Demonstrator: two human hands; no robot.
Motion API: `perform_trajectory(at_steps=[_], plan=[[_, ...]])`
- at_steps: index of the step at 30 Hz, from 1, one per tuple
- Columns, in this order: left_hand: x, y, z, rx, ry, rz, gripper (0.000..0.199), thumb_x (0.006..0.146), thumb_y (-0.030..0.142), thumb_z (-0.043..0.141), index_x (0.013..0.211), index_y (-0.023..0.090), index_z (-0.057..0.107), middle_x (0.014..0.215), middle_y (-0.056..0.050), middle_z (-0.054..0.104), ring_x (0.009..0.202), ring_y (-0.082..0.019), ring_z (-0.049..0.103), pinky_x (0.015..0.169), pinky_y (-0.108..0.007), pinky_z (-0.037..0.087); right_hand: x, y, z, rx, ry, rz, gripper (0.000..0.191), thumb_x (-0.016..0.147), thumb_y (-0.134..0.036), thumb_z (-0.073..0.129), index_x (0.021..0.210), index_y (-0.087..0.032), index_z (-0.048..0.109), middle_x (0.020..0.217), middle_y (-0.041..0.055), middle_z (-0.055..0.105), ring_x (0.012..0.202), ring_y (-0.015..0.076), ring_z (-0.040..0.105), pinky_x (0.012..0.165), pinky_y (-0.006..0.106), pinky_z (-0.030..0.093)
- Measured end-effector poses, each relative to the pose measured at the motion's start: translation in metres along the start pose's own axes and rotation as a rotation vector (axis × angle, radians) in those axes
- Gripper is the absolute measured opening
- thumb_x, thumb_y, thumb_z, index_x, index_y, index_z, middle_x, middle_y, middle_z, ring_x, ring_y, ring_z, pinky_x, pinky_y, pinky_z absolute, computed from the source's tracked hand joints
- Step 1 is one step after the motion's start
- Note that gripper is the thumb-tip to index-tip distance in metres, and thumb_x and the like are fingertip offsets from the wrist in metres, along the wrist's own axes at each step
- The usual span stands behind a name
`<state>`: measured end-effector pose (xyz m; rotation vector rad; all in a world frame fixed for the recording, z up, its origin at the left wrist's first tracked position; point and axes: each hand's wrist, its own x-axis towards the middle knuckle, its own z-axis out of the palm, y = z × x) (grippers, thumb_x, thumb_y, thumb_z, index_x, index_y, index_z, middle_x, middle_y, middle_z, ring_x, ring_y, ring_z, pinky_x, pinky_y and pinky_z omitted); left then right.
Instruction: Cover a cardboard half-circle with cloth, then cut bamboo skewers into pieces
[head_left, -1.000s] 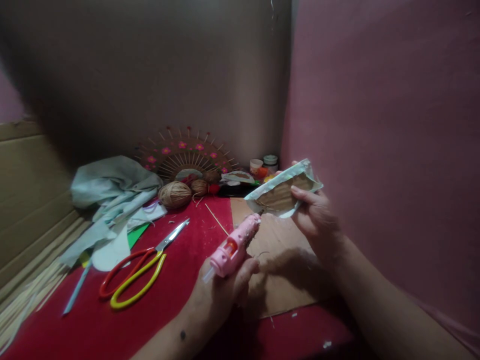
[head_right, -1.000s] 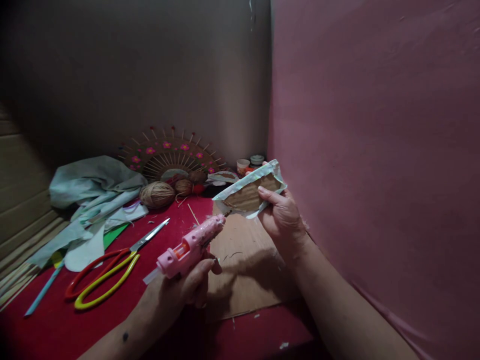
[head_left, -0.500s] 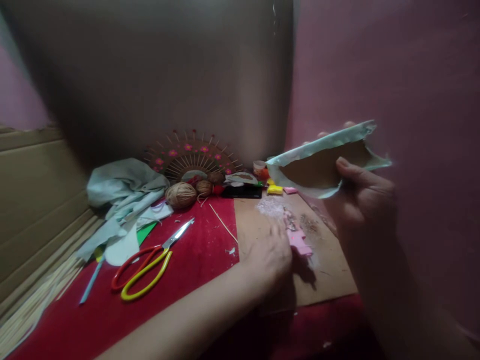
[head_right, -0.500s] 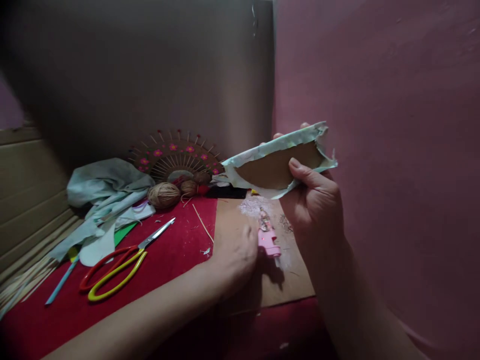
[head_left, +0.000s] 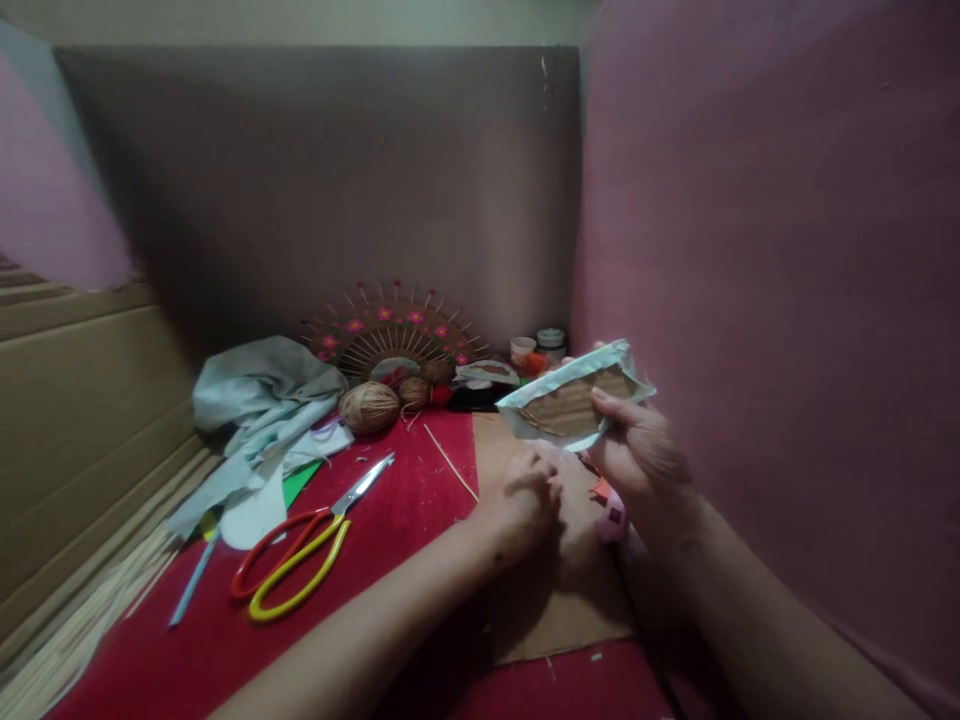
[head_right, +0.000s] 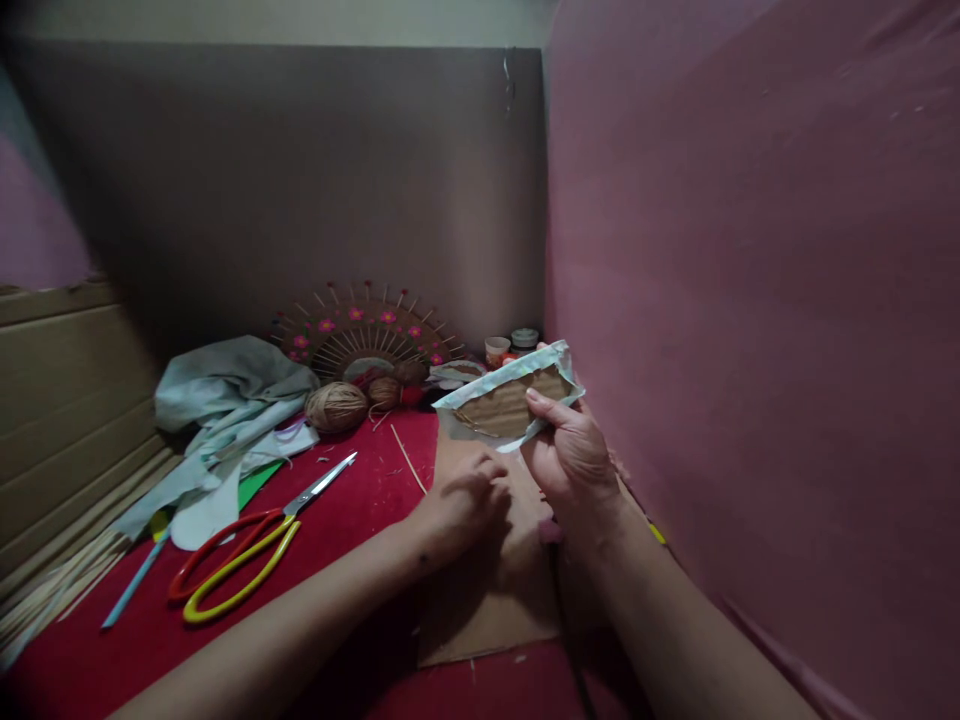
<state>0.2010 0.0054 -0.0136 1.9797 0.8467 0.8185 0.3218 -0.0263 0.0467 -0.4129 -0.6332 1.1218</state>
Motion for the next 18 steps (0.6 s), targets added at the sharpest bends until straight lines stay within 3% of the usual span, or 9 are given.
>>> perform_trajectory(at_steps=[3,6,8,13,18], plan=[[-0.013,-0.011,-0.049,-0.186,0.049,-0.124,0.024,0.081,0.034,0.061,0.075,0.011,0.065,0.07,-0.005,0.062,0.059,-0.014,0.057,0.054,-0.026,0.047,-0.004,0.007,0.002,0.014,-0.005,0.006,0.042,0.068,-0.007,0.06,0.106,-0.025,0.062,0.096,0.0017,0.072,0.101,0.0242,0.065,0.096,0.05,0.049],[-0.024,-0.013,-0.088,-0.402,0.131,-0.17,0.031,0.078,0.04,0.06,0.083,0.009,0.065,0.073,-0.006,0.063,0.058,-0.011,0.056,0.054,-0.023,0.044,-0.01,0.016,0.007,0.002,0.0,0.032,0.042,0.068,-0.005,0.059,0.105,-0.025,0.062,0.094,0.0017,0.073,0.1,0.0245,0.066,0.095,0.051,0.049],[-0.029,-0.011,-0.102,-0.517,0.169,-0.172,0.034,0.077,0.043,0.061,0.085,0.01,0.065,0.078,-0.007,0.063,0.062,-0.012,0.057,0.056,-0.023,0.045,-0.013,0.022,0.009,-0.026,0.003,0.051,0.042,0.069,-0.005,0.059,0.105,-0.025,0.063,0.092,0.0018,0.073,0.099,0.0247,0.066,0.095,0.05,0.049],[-0.037,-0.004,-0.104,-0.76,0.108,-0.238,0.029,0.07,0.038,0.073,0.076,0.01,0.067,0.073,-0.006,0.065,0.062,-0.012,0.057,0.052,-0.022,0.043,-0.017,0.033,0.01,-0.099,-0.019,0.042,0.045,0.069,-0.005,0.06,0.108,-0.027,0.063,0.093,0.0009,0.073,0.102,0.0238,0.065,0.097,0.049,0.048],[-0.039,-0.006,-0.1,-0.777,0.031,-0.279,0.029,0.069,0.036,0.074,0.078,0.008,0.07,0.071,-0.008,0.066,0.06,-0.013,0.057,0.05,-0.022,0.04,-0.018,0.037,0.008,-0.124,-0.02,0.047,0.046,0.07,-0.005,0.06,0.11,-0.028,0.062,0.099,0.0002,0.072,0.104,0.0234,0.065,0.098,0.048,0.047]])
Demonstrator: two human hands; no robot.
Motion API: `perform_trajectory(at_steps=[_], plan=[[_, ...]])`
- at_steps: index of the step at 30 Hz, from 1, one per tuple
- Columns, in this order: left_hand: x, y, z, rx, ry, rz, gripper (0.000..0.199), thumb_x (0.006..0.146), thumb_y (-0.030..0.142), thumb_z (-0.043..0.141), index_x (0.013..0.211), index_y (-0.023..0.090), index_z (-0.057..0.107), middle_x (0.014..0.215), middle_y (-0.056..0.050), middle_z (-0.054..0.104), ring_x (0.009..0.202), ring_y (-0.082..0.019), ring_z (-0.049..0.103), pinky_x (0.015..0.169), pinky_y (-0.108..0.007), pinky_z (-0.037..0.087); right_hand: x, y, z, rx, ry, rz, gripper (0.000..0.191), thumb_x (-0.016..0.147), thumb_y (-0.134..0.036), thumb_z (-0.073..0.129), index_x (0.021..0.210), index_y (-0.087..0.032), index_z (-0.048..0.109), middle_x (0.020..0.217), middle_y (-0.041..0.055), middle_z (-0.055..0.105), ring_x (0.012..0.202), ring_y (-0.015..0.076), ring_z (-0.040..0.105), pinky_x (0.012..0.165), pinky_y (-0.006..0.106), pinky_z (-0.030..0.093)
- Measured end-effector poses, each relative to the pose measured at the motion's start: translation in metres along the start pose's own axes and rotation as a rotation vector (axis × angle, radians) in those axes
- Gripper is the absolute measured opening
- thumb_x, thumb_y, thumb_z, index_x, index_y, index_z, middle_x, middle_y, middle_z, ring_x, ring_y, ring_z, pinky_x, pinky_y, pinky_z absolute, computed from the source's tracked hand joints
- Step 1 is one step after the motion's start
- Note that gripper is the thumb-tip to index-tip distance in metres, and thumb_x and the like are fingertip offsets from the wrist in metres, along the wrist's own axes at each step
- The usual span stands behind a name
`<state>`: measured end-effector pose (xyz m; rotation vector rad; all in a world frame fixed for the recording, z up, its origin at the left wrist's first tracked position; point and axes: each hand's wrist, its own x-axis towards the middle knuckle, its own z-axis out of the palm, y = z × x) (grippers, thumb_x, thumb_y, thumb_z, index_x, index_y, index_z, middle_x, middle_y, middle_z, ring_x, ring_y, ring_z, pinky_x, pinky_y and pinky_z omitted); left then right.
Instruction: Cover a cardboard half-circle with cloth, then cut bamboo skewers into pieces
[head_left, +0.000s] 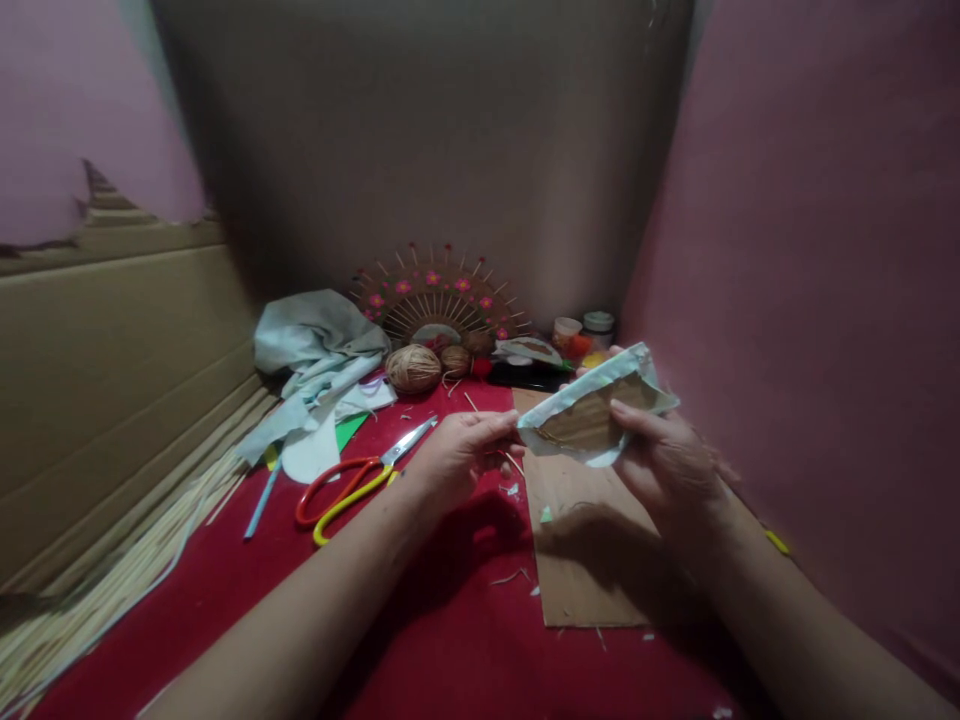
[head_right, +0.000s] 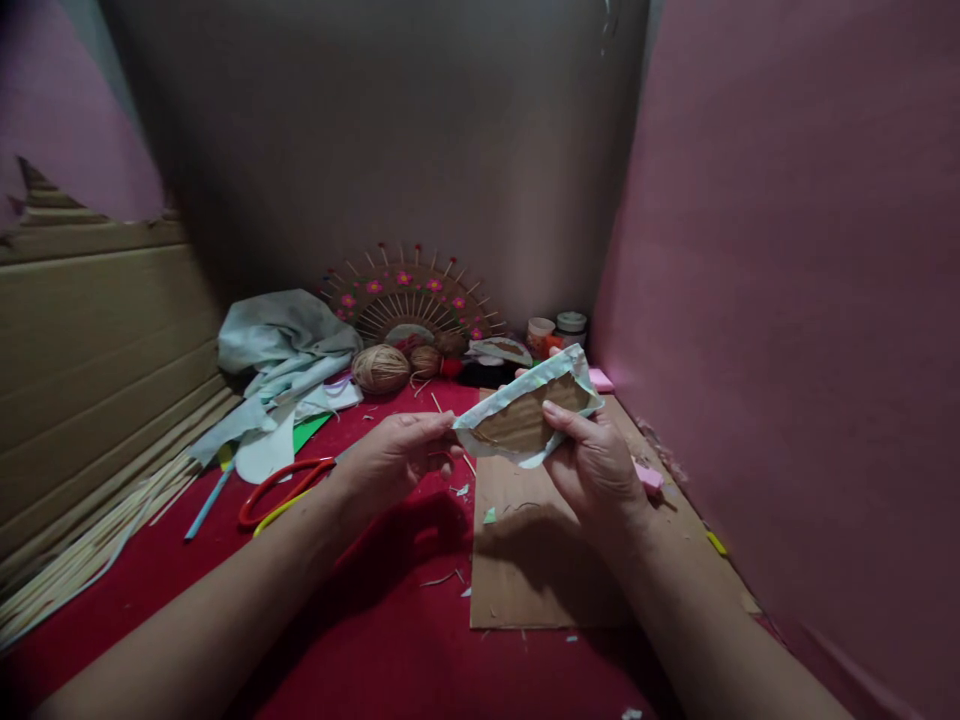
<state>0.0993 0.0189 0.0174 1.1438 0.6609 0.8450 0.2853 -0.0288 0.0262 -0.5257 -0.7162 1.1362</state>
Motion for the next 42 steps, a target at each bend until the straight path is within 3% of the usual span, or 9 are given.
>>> perform_trajectory(at_steps=[4,10,16,20,26,34,38,42], plan=[[0.001,-0.003,-0.004,0.048,-0.01,0.007,0.022,0.07,0.03,0.073,0.073,0.009,0.069,0.064,-0.005,0.063,0.054,-0.01,0.053,0.051,-0.022,0.038,0.0,0.001,-0.002,-0.008,-0.015,0.012,0.045,0.071,-0.005,0.059,0.11,-0.028,0.062,0.099,0.0002,0.072,0.105,0.0224,0.064,0.099,0.047,0.046],[-0.001,-0.004,0.003,0.209,0.088,0.124,0.019,0.07,0.029,0.071,0.068,0.012,0.065,0.058,0.0,0.058,0.051,-0.009,0.047,0.051,-0.023,0.036,-0.002,0.0,-0.002,-0.035,-0.026,-0.011,0.047,0.071,-0.005,0.059,0.111,-0.028,0.061,0.096,0.0,0.073,0.106,0.0224,0.063,0.097,0.047,0.047],[-0.006,-0.009,0.017,0.866,0.388,0.553,0.012,0.076,0.018,0.057,0.065,0.016,0.061,0.062,0.0,0.056,0.059,-0.012,0.049,0.056,-0.023,0.037,-0.006,0.002,0.006,-0.034,0.044,-0.032,0.052,0.067,-0.005,0.064,0.112,-0.031,0.061,0.098,-0.0005,0.072,0.099,0.0225,0.066,0.092,0.045,0.052],[-0.005,-0.017,0.019,1.127,0.455,0.75,0.014,0.075,0.011,0.052,0.063,0.016,0.056,0.063,0.0,0.055,0.059,-0.012,0.049,0.057,-0.024,0.036,-0.008,0.004,0.006,-0.07,0.032,-0.035,0.055,0.066,-0.008,0.066,0.115,-0.033,0.06,0.102,-0.0008,0.071,0.1,0.0236,0.065,0.089,0.044,0.053],[-0.003,-0.02,0.018,1.104,0.443,0.682,0.013,0.076,0.01,0.052,0.065,0.016,0.057,0.062,0.0,0.056,0.056,-0.011,0.049,0.054,-0.022,0.036,-0.011,0.004,0.002,-0.199,-0.055,-0.107,0.051,0.071,-0.013,0.065,0.118,-0.034,0.059,0.107,-0.002,0.07,0.103,0.0209,0.064,0.093,0.041,0.051],[-0.001,-0.022,0.019,1.174,0.474,0.681,0.012,0.075,0.011,0.052,0.064,0.016,0.054,0.062,0.0,0.055,0.055,-0.011,0.048,0.055,-0.024,0.035,-0.018,0.006,0.001,-0.456,-0.15,-0.3,0.035,0.076,-0.017,0.063,0.107,-0.032,0.065,0.108,-0.0001,0.069,0.106,0.0214,0.062,0.098,0.042,0.046],[0.0,-0.023,0.019,1.207,0.477,0.668,0.011,0.076,0.013,0.051,0.066,0.016,0.053,0.063,-0.001,0.054,0.055,-0.013,0.048,0.055,-0.026,0.035,-0.024,0.008,0.002,-0.54,-0.149,-0.348,0.039,0.077,-0.017,0.063,0.112,-0.034,0.063,0.113,0.0,0.066,0.11,0.0225,0.058,0.1,0.043,0.044],[-0.003,-0.025,0.022,1.234,0.418,0.643,0.009,0.076,0.01,0.048,0.072,0.017,0.052,0.068,-0.002,0.054,0.06,-0.015,0.05,0.058,-0.027,0.038,-0.024,0.009,0.001,-0.591,-0.116,-0.341,0.039,0.078,-0.015,0.062,0.113,-0.032,0.063,0.106,0.0009,0.068,0.105,0.0221,0.061,0.097,0.043,0.046]])
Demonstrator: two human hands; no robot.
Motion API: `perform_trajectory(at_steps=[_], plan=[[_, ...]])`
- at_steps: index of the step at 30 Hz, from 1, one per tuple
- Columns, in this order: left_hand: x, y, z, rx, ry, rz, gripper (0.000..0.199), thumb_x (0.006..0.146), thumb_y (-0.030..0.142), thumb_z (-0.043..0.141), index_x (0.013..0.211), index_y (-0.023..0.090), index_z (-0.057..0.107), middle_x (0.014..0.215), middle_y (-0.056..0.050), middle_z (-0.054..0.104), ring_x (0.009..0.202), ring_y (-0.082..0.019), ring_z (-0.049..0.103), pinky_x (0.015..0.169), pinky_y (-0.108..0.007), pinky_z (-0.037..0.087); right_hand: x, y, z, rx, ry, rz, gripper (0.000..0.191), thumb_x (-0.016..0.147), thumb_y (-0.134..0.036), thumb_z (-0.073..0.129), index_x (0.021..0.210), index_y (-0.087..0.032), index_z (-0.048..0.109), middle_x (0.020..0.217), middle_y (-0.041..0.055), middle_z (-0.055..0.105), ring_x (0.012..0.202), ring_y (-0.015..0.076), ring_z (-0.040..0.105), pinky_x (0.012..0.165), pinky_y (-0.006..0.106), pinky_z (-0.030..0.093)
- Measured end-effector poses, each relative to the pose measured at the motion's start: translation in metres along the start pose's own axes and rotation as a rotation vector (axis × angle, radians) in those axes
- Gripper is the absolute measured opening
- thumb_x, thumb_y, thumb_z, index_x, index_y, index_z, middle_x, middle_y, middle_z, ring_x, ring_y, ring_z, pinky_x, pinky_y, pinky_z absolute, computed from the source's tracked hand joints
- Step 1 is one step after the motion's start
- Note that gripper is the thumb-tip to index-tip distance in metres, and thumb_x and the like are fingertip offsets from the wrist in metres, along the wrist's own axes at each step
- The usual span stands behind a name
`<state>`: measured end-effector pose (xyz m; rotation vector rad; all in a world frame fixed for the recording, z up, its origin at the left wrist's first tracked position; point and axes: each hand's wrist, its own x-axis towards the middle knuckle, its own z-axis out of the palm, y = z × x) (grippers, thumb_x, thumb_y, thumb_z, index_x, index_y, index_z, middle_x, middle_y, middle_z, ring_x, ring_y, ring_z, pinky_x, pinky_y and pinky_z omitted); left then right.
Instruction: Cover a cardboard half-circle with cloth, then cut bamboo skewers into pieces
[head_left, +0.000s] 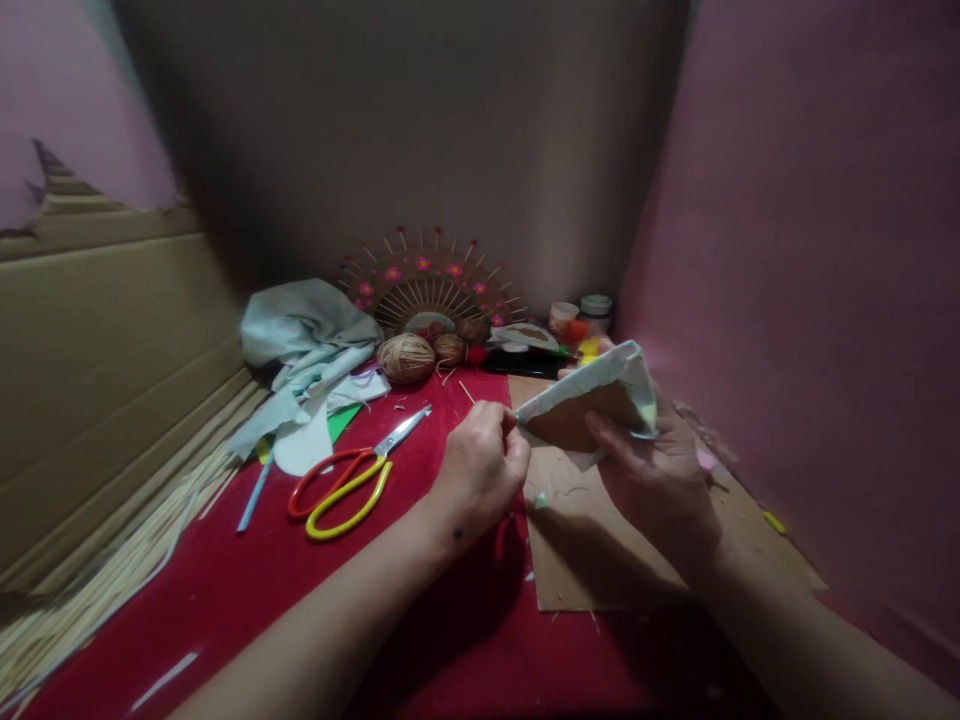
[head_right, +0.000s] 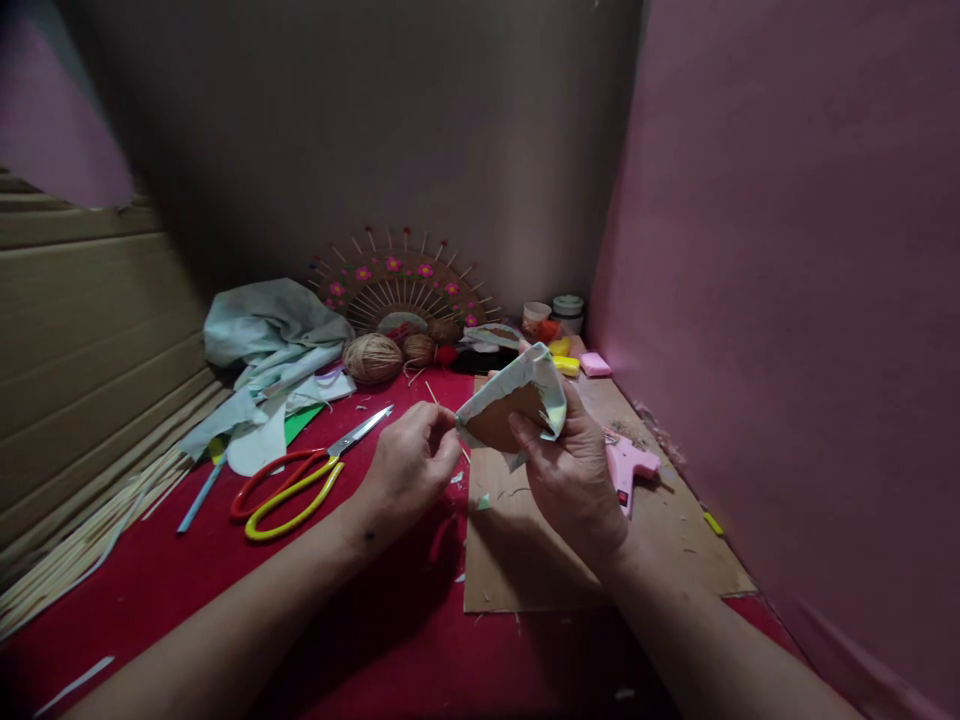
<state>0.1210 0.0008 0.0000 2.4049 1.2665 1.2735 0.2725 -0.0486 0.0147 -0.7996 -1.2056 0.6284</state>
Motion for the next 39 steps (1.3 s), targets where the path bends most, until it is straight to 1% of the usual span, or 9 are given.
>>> perform_trajectory(at_steps=[5,9,11,15,20,25,30,35,39], plan=[[0.0,-0.002,-0.002,0.016,-0.056,0.114,0.015,0.079,0.006,0.041,0.078,0.017,0.051,0.075,-0.004,0.053,0.069,-0.017,0.052,0.065,-0.029,0.043,0.002,0.003,-0.002,0.026,-0.004,-0.035,0.028,0.079,-0.016,0.061,0.102,-0.03,0.067,0.106,0.0003,0.069,0.104,0.021,0.062,0.096,0.043,0.048],[0.004,-0.005,-0.007,-0.053,-0.107,0.136,0.013,0.078,0.006,0.047,0.077,0.017,0.054,0.072,-0.002,0.054,0.068,-0.015,0.053,0.065,-0.027,0.045,0.004,0.001,-0.005,-0.007,-0.015,-0.046,0.021,0.078,-0.017,0.061,0.091,-0.031,0.068,0.109,0.0003,0.068,0.104,0.0217,0.062,0.093,0.042,0.051],[0.005,-0.006,-0.01,-0.162,-0.151,0.078,0.01,0.079,0.009,0.049,0.076,0.017,0.055,0.07,-0.002,0.057,0.066,-0.015,0.056,0.064,-0.027,0.046,0.005,-0.002,-0.005,0.042,-0.031,-0.001,0.022,0.077,-0.017,0.061,0.091,-0.032,0.068,0.111,0.0001,0.067,0.107,0.0222,0.061,0.094,0.043,0.05],[0.007,-0.005,-0.013,-0.575,-0.251,-0.175,0.007,0.084,0.02,0.051,0.081,0.015,0.056,0.066,-0.002,0.063,0.058,-0.014,0.063,0.058,-0.027,0.052,0.007,-0.005,-0.005,0.23,-0.024,0.109,0.033,0.076,-0.018,0.06,0.105,-0.033,0.064,0.108,0.0001,0.068,0.107,0.0225,0.062,0.095,0.044,0.049],[0.008,-0.001,-0.014,-0.894,-0.239,-0.365,0.012,0.081,0.025,0.06,0.077,0.013,0.057,0.059,-0.002,0.066,0.047,-0.013,0.062,0.051,-0.026,0.053,0.011,-0.007,-0.004,0.41,0.058,0.231,0.057,0.073,-0.015,0.062,0.124,-0.036,0.053,0.107,-0.001,0.069,0.105,0.0226,0.063,0.094,0.046,0.049],[0.007,0.002,-0.008,-1.168,-0.228,-0.518,0.02,0.073,0.027,0.071,0.074,0.013,0.057,0.054,-0.002,0.065,0.042,-0.011,0.059,0.04,-0.021,0.05,0.013,-0.008,-0.005,0.429,0.07,0.262,0.059,0.071,-0.014,0.061,0.125,-0.038,0.052,0.108,-0.0015,0.069,0.107,0.0235,0.062,0.092,0.047,0.05],[0.008,0.003,-0.006,-1.291,-0.172,-0.614,0.029,0.063,0.023,0.078,0.068,0.016,0.05,0.048,0.003,0.06,0.04,-0.011,0.057,0.034,-0.017,0.046,0.013,-0.008,-0.005,0.366,0.051,0.254,0.056,0.071,-0.017,0.061,0.123,-0.037,0.054,0.111,-0.0005,0.068,0.109,0.025,0.061,0.091,0.049,0.051],[0.008,0.003,-0.01,-1.301,-0.265,-0.664,0.025,0.063,0.023,0.078,0.075,0.009,0.06,0.054,-0.001,0.062,0.044,-0.01,0.058,0.036,-0.017,0.047,0.012,-0.008,-0.005,0.393,0.048,0.287,0.055,0.071,-0.017,0.063,0.122,-0.035,0.055,0.109,0.0,0.069,0.108,0.0263,0.061,0.091,0.051,0.05],[0.006,0.004,-0.011,-1.303,-0.24,-0.659,0.022,0.066,0.023,0.076,0.074,0.01,0.061,0.055,-0.001,0.063,0.044,-0.01,0.058,0.037,-0.017,0.047,0.011,-0.01,-0.005,0.435,0.063,0.309,0.055,0.07,-0.014,0.063,0.121,-0.036,0.056,0.11,-0.0009,0.069,0.108,0.0249,0.062,0.092,0.049,0.05]])
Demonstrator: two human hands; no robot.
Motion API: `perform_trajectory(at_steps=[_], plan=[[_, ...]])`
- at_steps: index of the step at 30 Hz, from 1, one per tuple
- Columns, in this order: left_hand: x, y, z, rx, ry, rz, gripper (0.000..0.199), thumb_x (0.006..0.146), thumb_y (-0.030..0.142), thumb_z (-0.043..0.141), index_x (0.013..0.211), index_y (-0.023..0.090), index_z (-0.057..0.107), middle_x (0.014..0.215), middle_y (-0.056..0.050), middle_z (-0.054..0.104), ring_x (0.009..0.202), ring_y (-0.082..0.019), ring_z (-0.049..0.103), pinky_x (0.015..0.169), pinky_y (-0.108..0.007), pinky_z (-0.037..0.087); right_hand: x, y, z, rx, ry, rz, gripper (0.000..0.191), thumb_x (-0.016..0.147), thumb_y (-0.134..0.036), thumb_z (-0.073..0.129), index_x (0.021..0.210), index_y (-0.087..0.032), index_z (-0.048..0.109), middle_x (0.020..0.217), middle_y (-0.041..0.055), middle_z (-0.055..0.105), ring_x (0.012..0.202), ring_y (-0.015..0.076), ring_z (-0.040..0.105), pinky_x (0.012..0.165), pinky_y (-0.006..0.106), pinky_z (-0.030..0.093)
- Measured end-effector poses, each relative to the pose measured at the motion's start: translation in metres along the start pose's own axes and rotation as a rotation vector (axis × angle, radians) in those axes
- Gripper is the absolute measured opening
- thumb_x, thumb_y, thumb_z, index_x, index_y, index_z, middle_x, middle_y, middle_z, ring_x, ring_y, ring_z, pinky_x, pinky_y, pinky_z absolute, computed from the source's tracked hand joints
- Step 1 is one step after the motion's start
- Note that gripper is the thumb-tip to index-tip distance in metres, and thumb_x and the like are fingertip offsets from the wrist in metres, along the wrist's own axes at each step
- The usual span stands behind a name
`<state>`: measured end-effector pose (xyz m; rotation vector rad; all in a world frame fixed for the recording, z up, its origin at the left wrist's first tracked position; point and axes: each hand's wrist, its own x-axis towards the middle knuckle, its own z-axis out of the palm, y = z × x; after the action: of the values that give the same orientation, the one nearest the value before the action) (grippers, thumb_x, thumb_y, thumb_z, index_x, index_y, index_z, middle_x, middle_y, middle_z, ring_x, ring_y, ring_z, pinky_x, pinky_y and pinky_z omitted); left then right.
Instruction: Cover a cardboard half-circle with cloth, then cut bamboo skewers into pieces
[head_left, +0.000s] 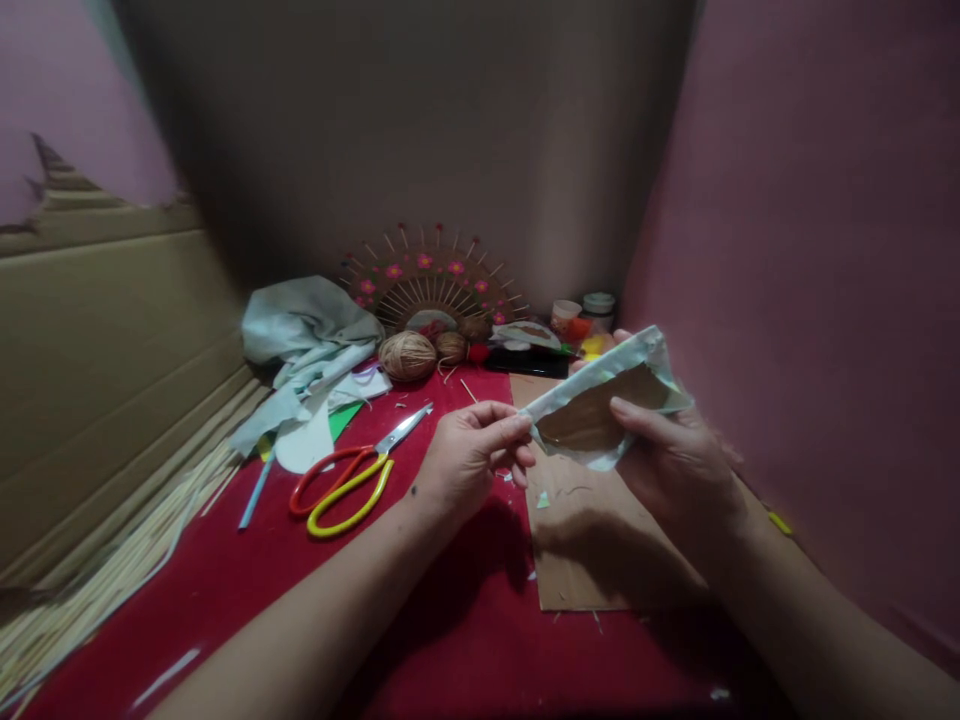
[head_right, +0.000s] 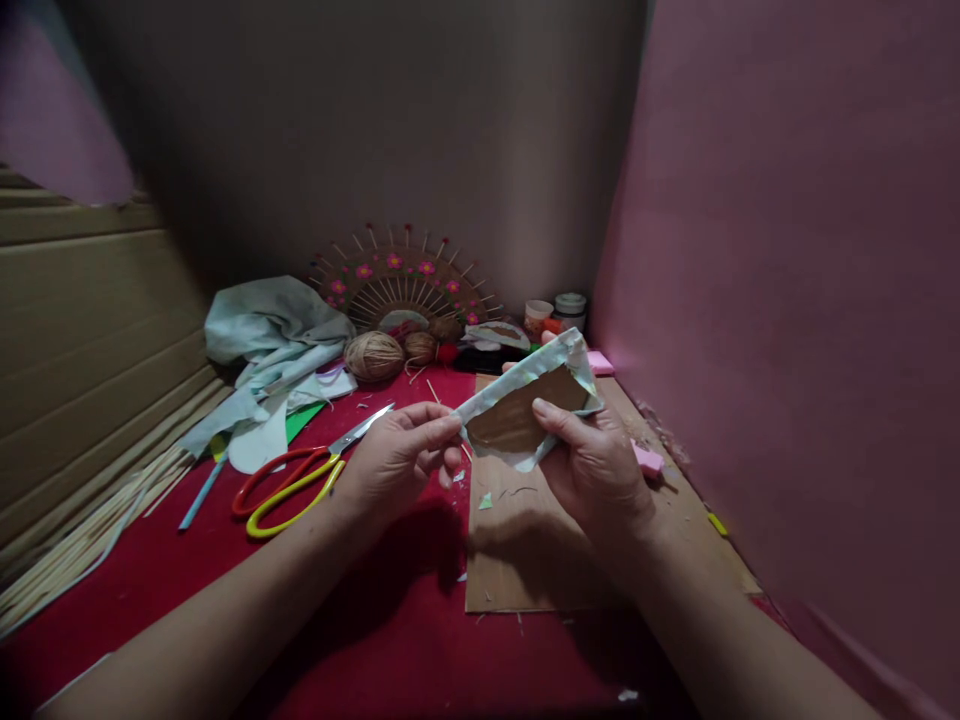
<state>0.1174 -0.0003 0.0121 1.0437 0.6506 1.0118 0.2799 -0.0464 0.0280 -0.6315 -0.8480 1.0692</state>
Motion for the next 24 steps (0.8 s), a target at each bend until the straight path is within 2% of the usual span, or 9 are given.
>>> perform_trajectory(at_steps=[7,14,20,24], plan=[[-0.002,-0.005,0.004,-0.034,0.01,0.048,0.02,0.07,0.024,0.073,0.072,0.014,0.056,0.055,0.002,0.061,0.043,-0.009,0.056,0.037,-0.018,0.048,0.002,0.004,-0.003,-0.026,-0.018,-0.025,0.054,0.073,-0.015,0.062,0.122,-0.035,0.054,0.112,-0.0006,0.068,0.109,0.0241,0.061,0.094,0.048,0.049],[-0.008,-0.006,0.01,-0.029,-0.098,0.126,0.021,0.066,0.017,0.075,0.079,0.014,0.058,0.059,0.001,0.064,0.049,-0.012,0.061,0.046,-0.023,0.053,0.008,0.005,-0.012,-0.08,-0.015,-0.038,0.046,0.075,-0.019,0.061,0.119,-0.031,0.057,0.106,0.0012,0.069,0.111,0.0249,0.059,0.098,0.048,0.047],[-0.007,-0.003,0.013,-0.116,-0.052,0.073,0.034,0.066,0.021,0.076,0.088,0.014,0.051,0.055,0.0,0.064,0.046,-0.013,0.06,0.042,-0.023,0.053,0.008,0.003,-0.011,-0.048,0.014,-0.01,0.045,0.074,-0.016,0.059,0.117,-0.028,0.059,0.106,0.0032,0.069,0.111,0.0249,0.059,0.099,0.049,0.046],[-0.005,-0.004,0.01,-0.095,-0.076,0.047,0.032,0.069,0.022,0.074,0.088,0.014,0.05,0.054,-0.001,0.064,0.044,-0.013,0.059,0.04,-0.023,0.052,0.008,0.004,-0.011,-0.042,0.022,-0.005,0.046,0.073,-0.015,0.059,0.117,-0.029,0.058,0.106,0.0026,0.069,0.111,0.0249,0.059,0.099,0.049,0.046]])
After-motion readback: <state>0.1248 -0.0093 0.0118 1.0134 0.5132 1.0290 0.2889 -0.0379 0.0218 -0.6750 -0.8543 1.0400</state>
